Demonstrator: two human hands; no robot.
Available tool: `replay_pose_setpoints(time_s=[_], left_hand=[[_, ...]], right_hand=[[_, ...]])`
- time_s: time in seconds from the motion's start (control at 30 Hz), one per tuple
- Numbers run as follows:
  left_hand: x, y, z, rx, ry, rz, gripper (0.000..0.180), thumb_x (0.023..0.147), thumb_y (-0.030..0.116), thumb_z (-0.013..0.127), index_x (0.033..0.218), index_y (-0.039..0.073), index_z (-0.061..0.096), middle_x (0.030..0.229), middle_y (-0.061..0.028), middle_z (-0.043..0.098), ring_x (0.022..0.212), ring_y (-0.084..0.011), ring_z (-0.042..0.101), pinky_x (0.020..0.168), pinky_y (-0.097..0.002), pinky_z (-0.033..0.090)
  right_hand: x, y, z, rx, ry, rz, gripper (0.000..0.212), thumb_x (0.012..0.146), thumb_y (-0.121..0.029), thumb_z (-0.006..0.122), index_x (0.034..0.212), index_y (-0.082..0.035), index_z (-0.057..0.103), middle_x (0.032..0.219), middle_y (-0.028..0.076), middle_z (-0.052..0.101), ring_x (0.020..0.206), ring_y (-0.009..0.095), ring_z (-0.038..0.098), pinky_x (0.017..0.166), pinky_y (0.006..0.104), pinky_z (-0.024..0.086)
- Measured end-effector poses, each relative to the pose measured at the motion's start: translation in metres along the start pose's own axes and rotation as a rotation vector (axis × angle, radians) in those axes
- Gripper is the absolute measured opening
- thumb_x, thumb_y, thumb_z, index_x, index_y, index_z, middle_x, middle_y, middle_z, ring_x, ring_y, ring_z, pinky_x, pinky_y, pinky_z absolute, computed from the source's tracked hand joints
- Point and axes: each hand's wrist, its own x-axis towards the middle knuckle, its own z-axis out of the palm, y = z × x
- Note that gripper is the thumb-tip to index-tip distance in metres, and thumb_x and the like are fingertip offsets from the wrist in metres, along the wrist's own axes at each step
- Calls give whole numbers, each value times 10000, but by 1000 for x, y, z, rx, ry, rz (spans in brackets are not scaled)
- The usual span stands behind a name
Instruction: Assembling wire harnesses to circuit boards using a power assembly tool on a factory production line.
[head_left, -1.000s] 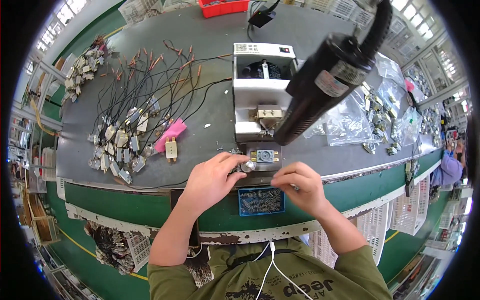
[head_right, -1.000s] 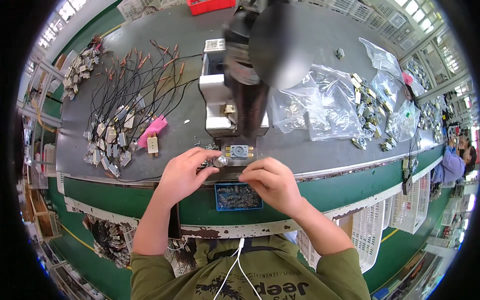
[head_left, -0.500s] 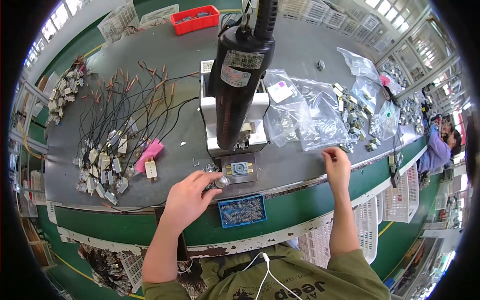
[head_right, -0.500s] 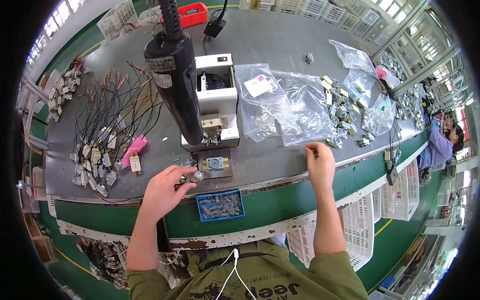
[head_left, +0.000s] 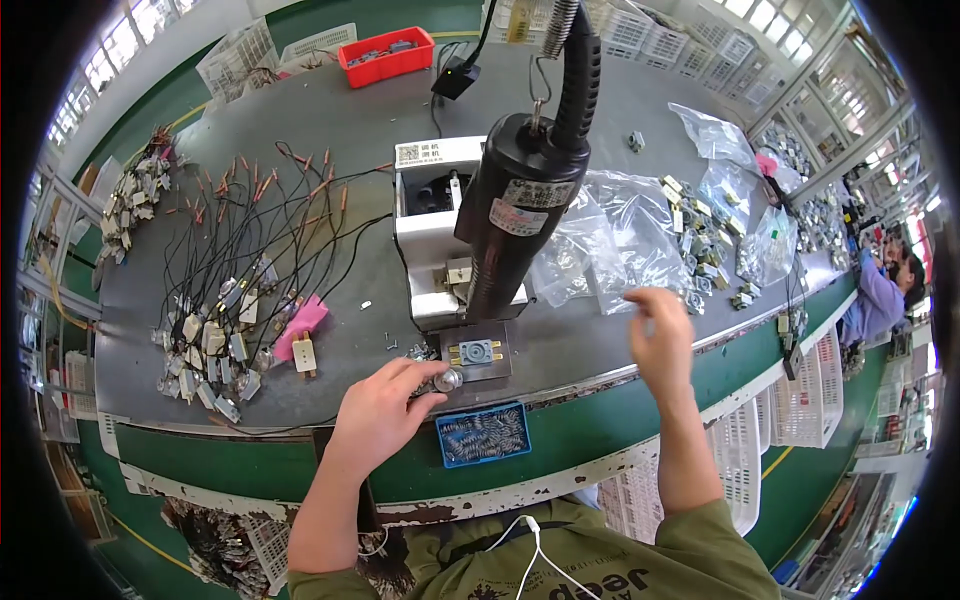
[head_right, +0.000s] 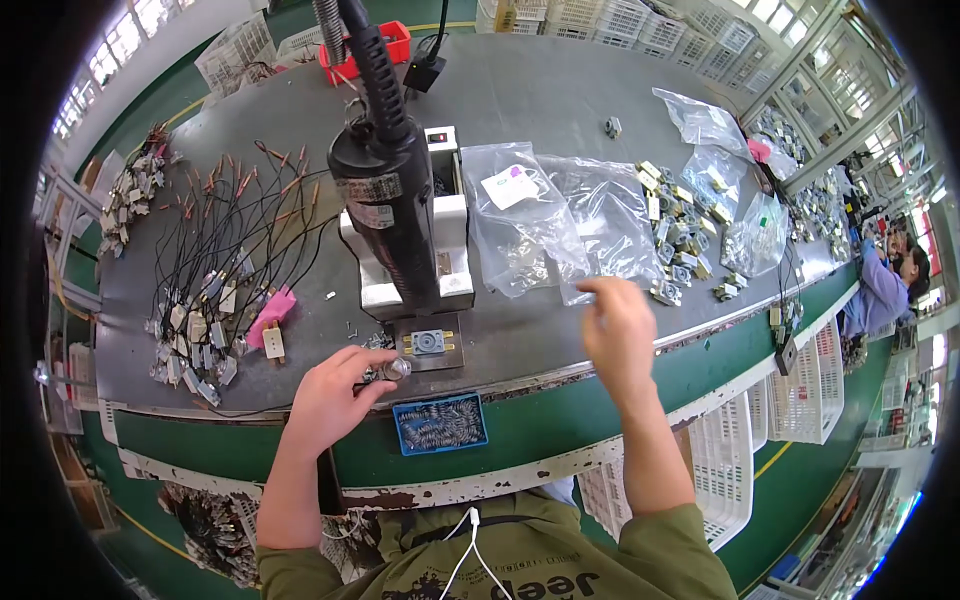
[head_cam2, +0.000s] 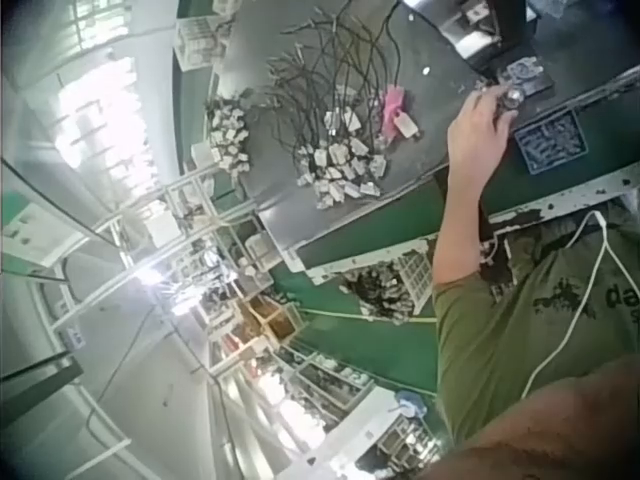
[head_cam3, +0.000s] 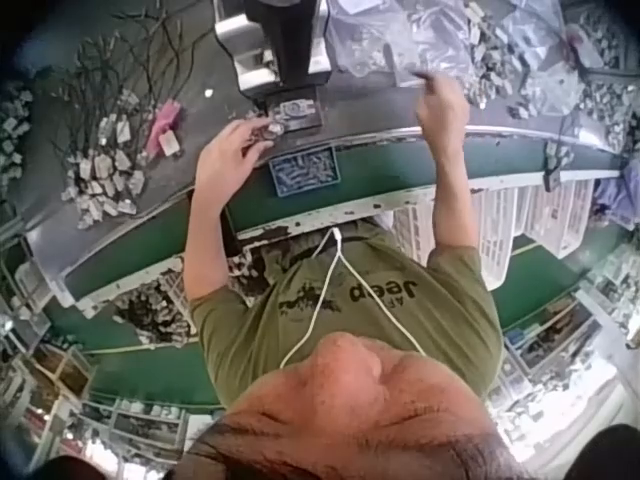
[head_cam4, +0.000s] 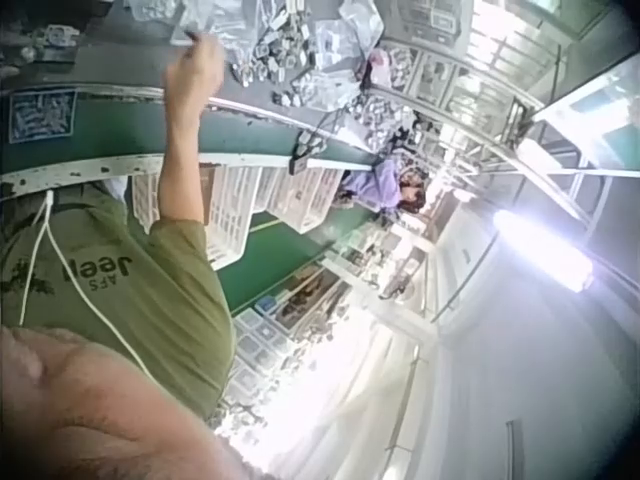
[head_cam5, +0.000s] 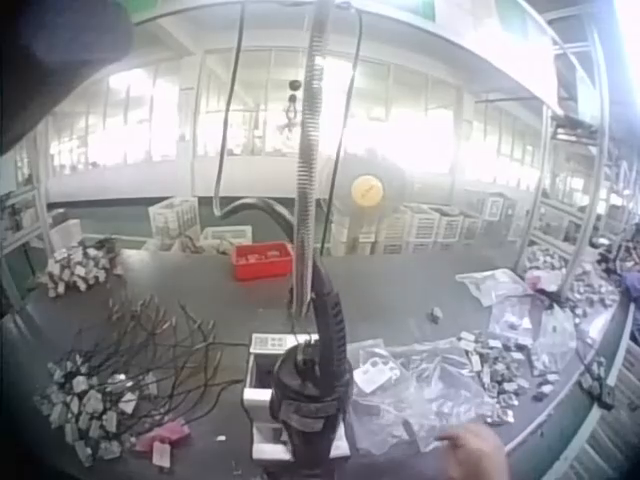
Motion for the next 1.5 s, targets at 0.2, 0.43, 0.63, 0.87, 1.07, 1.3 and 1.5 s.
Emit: replay_pose_setpoints(time_s=[0.2, 0.43, 0.63, 0.87, 1.07, 1.3, 1.5], left_hand=[[6, 2, 1, -7, 19, 27, 330, 841, 159, 772, 1158, 109, 700, 1014, -67, 683, 752, -238, 675, 669, -322, 569], [2, -1, 1, 51, 77, 49, 304, 851, 190, 765, 1144, 140, 702, 1000, -49, 683, 752, -241, 677, 660, -343, 561], [4, -4, 4, 72, 84, 99, 311, 859, 208, 754, 1159, 156, 689, 965, -44, 670, 757, -263, 672, 658, -353, 555], [4, -4, 3, 65, 89, 85, 322, 858, 212, 755, 1168, 156, 686, 991, -49, 667, 784, -267, 677, 682, -365, 558], [1, -8, 6, 55, 80, 69, 328, 856, 216, 757, 1171, 157, 685, 1027, -51, 677, 818, -267, 686, 710, -366, 562], [1, -8, 4, 55, 75, 66, 333, 853, 221, 760, 1170, 154, 684, 1035, -52, 679, 832, -270, 690, 715, -367, 565], [1, -10, 3, 54, 81, 76, 329, 851, 217, 761, 1167, 164, 687, 1022, -59, 677, 825, -266, 690, 708, -368, 565]], right_hand=[[30, 4, 78, -105, -253, -192, 69, 843, -60, 640, 906, -37, 654, 869, 170, 672, 805, 377, 672, 726, 480, 534], [27, -26, 48, 8, -190, -249, 52, 836, -7, 664, 874, -40, 675, 865, 128, 665, 830, 333, 660, 710, 432, 531], [0, -88, 18, 608, -348, -262, 192, 862, -57, 740, 1051, -51, 710, 959, 113, 708, 767, 265, 664, 691, 353, 532], [-10, -91, 56, 649, -620, -14, 156, 903, -14, 702, 1059, -2, 703, 985, 102, 708, 786, 173, 666, 729, 277, 521], [-11, -91, 68, 597, -591, -92, 153, 913, -28, 699, 1064, -4, 701, 1046, 79, 627, 775, 146, 599, 696, 267, 488], [-12, -89, 71, 510, -547, -165, 163, 915, -35, 696, 1077, -15, 708, 1029, 80, 609, 793, 162, 603, 704, 282, 495], [-9, -95, 48, 514, -487, -199, 176, 908, -3, 689, 1084, -10, 696, 1033, 91, 611, 811, 154, 597, 694, 275, 486]])
